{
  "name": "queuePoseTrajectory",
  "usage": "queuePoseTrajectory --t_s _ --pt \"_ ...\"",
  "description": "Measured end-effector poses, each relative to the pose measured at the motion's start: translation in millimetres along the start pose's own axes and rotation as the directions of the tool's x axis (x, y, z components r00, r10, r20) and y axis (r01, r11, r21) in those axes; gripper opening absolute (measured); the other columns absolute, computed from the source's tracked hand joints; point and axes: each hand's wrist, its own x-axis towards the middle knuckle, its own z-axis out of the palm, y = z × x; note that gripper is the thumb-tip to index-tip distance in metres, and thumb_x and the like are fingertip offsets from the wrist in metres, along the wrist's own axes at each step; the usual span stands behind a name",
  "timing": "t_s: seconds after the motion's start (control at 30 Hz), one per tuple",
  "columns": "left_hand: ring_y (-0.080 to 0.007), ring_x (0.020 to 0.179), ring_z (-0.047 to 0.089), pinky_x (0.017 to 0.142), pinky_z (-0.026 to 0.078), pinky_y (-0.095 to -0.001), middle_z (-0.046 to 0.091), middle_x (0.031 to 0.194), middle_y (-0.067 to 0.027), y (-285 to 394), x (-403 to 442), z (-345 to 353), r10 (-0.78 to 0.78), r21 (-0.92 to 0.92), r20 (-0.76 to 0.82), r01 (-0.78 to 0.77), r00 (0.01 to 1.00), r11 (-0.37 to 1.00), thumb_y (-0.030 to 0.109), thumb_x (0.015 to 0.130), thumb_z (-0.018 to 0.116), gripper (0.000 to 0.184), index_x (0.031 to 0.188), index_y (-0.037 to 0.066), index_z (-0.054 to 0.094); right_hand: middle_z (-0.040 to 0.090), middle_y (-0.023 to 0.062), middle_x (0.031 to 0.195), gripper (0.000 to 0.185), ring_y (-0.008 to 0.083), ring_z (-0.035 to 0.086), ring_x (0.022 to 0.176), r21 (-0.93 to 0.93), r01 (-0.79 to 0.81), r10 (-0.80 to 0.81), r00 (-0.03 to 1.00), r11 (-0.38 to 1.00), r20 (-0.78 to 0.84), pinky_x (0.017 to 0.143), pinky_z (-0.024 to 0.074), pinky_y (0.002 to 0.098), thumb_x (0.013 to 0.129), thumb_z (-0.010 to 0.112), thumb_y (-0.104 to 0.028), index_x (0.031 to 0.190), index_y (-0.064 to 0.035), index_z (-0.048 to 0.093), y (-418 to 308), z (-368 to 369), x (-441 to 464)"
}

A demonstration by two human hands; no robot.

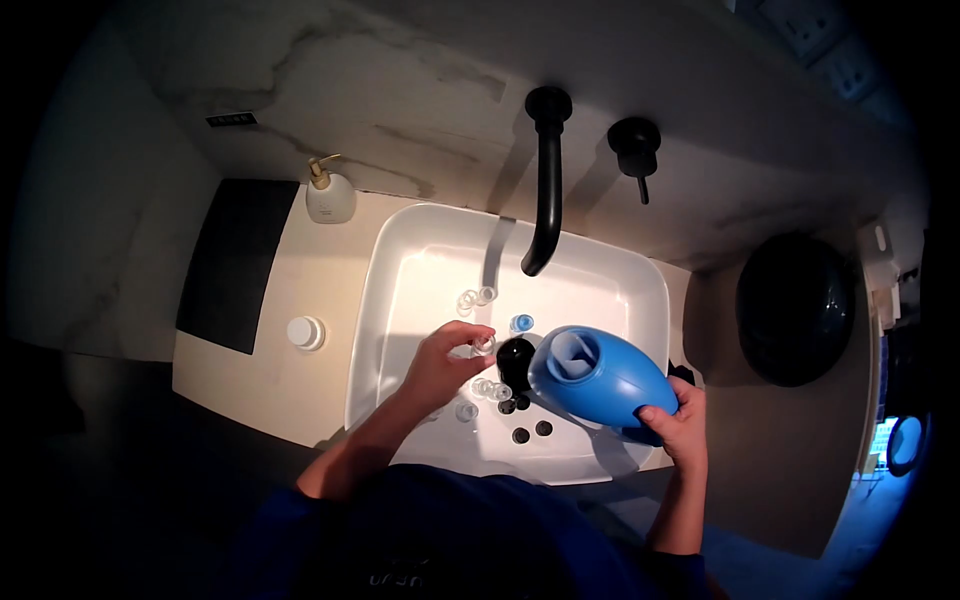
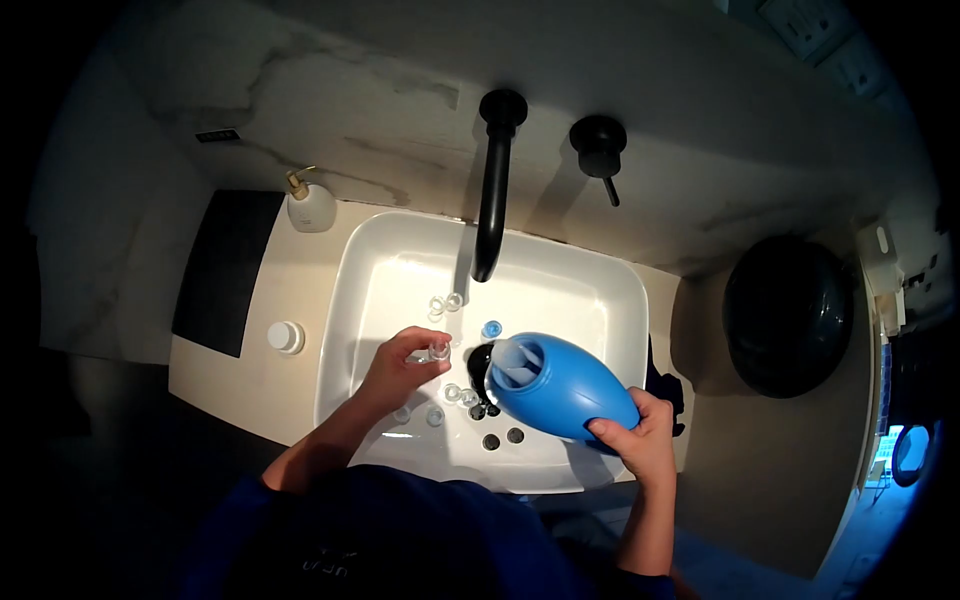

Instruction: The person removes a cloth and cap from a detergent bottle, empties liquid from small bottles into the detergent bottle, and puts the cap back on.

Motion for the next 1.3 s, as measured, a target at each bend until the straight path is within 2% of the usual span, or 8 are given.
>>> queuePoseTrajectory --t_s 0.1,0.17,0.37,0.5,0.6,0.67,1.07,1.3 --pt "-0.0112 0.093 0.057 0.077 0.05 -0.0248 0.059 0.099 -0.0043 20 -9 7 0.148 0.077 -0.024 -0.146 0.989 0.986 0.0 0.079 0.067 0.03 0.108 0.004 0.062 0.059 0.0055 0.059 0.042 0.0085 0.055 0.055 -0.129 -0.007 0.012 0.999 0.992 0.037 0.05 0.045 0.0232 0.061 0.084 -0.03 0.067 0.0027 0.059 -9 5 4" --pt "-0.0149 0.092 0.058 0.075 0.048 -0.0264 0.059 0.102 -0.0076 26 -11 6 0.333 0.343 0.069 -0.335 0.941 0.877 -0.001 0.076 0.068 0.033 0.108 0.005 0.062 0.061 0.0084 0.057 0.043 0.0099 0.057 0.053 -0.234 0.01 -0.001 0.999 0.972 0.039 0.049 0.0464 0.0244 0.059 0.085 -0.031 0.063 0.0029 0.058 -10 7 6" --pt "-0.0213 0.089 0.059 0.075 0.048 -0.0295 0.058 0.103 -0.0096 12 -8 10 0.515 0.371 0.078 -0.504 0.854 0.78 -0.001 0.074 0.068 0.035 0.108 0.005 0.062 0.061 0.0091 0.057 0.046 0.0109 0.057 0.052 -0.308 0.017 -0.012 1.0 0.951 0.018 0.048 0.0457 0.0252 0.058 0.085 -0.034 0.062 0.0029 0.059 -9 9 8" --pt "-0.0221 0.09 0.059 0.076 0.048 -0.03 0.058 0.103 -0.0096 14 -7 12 0.482 0.389 0.078 -0.472 0.873 0.792 -0.001 0.075 0.068 0.035 0.108 0.004 0.062 0.06 0.0091 0.055 0.048 0.0108 0.057 0.05 -0.358 0.002 0.005 1.0 0.934 0.019 0.048 0.0454 0.0253 0.057 0.085 -0.037 0.06 0.0023 0.058 -16 15 10" --pt "-0.0231 0.091 0.059 0.076 0.048 -0.0305 0.057 0.104 -0.0101 16 -7 10 0.459 0.404 0.073 -0.447 0.885 0.798 0.001 0.075 0.068 0.034 0.108 0.005 0.062 0.056 0.0035 0.06 0.046 0.0084 0.053 0.056 -0.392 -0.053 0.079 0.996 0.918 0.049 0.05 0.0419 0.0234 0.059 0.084 -0.035 0.067 0.0029 0.059 -17 20 12" --pt "-0.0235 0.092 0.059 0.077 0.048 -0.0309 0.057 0.105 -0.0102 16 -6 8 0.478 0.431 0.071 -0.46 0.875 0.777 0.003 0.076 0.068 0.033 0.108 0.005 0.063 0.061 0.01 0.054 0.05 0.0139 0.059 0.048 -0.397 0.007 0.002 1.0 0.918 0.023 0.047 0.0457 0.0257 0.056 0.085 -0.04 0.061 0.0029 0.061 -16 26 15" --pt "-0.0269 0.098 0.056 0.082 0.048 -0.0336 0.055 0.108 -0.0118 8 -11 -4 0.432 0.499 0.049 -0.397 0.9 0.77 0.007 0.078 0.068 0.034 0.11 0.003 0.061 0.058 0.0099 0.048 0.06 0.0171 0.059 0.044 -0.612 0.035 0.014 0.997 0.79 0.074 0.046 0.0454 0.0279 0.053 0.083 -0.054 0.059 0.0017 0.061 -26 39 27" --pt "-0.0267 0.095 0.057 0.08 0.049 -0.0335 0.057 0.106 -0.0111 10 -11 -4 0.416 0.481 0.04 -0.383 0.908 0.789 0.007 0.077 0.069 0.032 0.108 0.003 0.062 0.057 0.0099 0.048 0.06 0.0172 0.057 0.043 -0.618 0.04 0.008 0.997 0.785 0.075 0.045 0.0445 0.0279 0.052 0.083 -0.054 0.057 0.0016 0.06 -27 41 28"
